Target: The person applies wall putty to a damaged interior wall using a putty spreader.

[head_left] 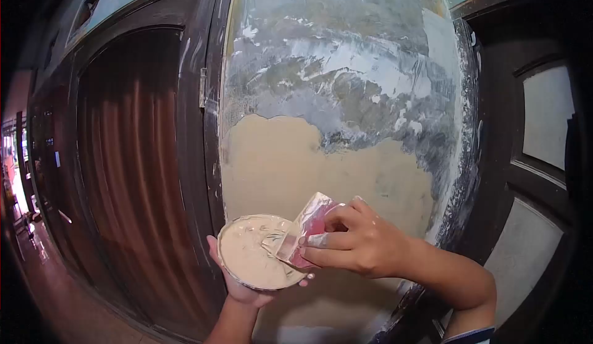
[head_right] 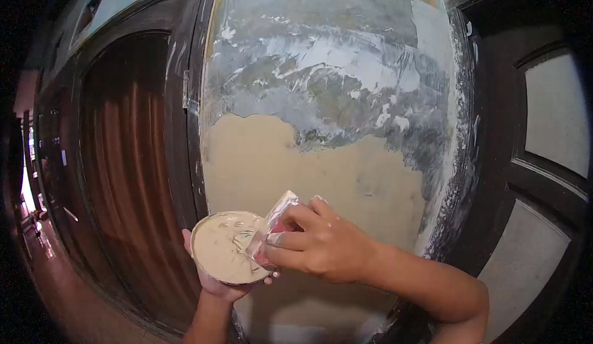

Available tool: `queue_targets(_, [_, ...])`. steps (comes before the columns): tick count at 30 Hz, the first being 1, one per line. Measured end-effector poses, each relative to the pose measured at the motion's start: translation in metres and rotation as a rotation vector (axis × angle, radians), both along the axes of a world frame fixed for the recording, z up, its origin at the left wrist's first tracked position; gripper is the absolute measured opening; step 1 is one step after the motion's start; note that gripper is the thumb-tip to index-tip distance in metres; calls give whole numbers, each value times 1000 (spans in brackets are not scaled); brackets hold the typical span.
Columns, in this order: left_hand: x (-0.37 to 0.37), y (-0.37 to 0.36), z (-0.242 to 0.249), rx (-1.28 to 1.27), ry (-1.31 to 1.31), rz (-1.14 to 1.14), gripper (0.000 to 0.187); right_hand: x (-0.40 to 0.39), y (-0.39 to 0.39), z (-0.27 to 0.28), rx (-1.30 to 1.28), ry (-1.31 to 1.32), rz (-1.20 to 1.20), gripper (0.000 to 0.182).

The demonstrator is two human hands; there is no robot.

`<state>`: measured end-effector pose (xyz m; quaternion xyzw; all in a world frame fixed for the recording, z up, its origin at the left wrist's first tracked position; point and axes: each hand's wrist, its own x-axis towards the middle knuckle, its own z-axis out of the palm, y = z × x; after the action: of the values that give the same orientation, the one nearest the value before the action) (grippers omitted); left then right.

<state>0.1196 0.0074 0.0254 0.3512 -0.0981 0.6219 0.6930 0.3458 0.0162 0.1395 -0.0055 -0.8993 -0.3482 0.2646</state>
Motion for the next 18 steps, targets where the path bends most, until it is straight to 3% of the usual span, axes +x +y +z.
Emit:
queue_targets(2, [-3, 14, -10, 92, -56, -137, 118, 1, 0, -2, -16, 8, 29, 36])
queue_targets(5, [1, 16, -12, 49, -85, -163, 118, 3, -2, -3, -22, 26, 45, 37])
queue_targets(13, [9, 17, -14, 95, -24, -150, 118, 4, -2, -8, -27, 63, 27, 34])
queue_targets(18, [12, 13, -14, -1, 50, -78, 116, 3, 5, -13, -103, 73, 60, 34])
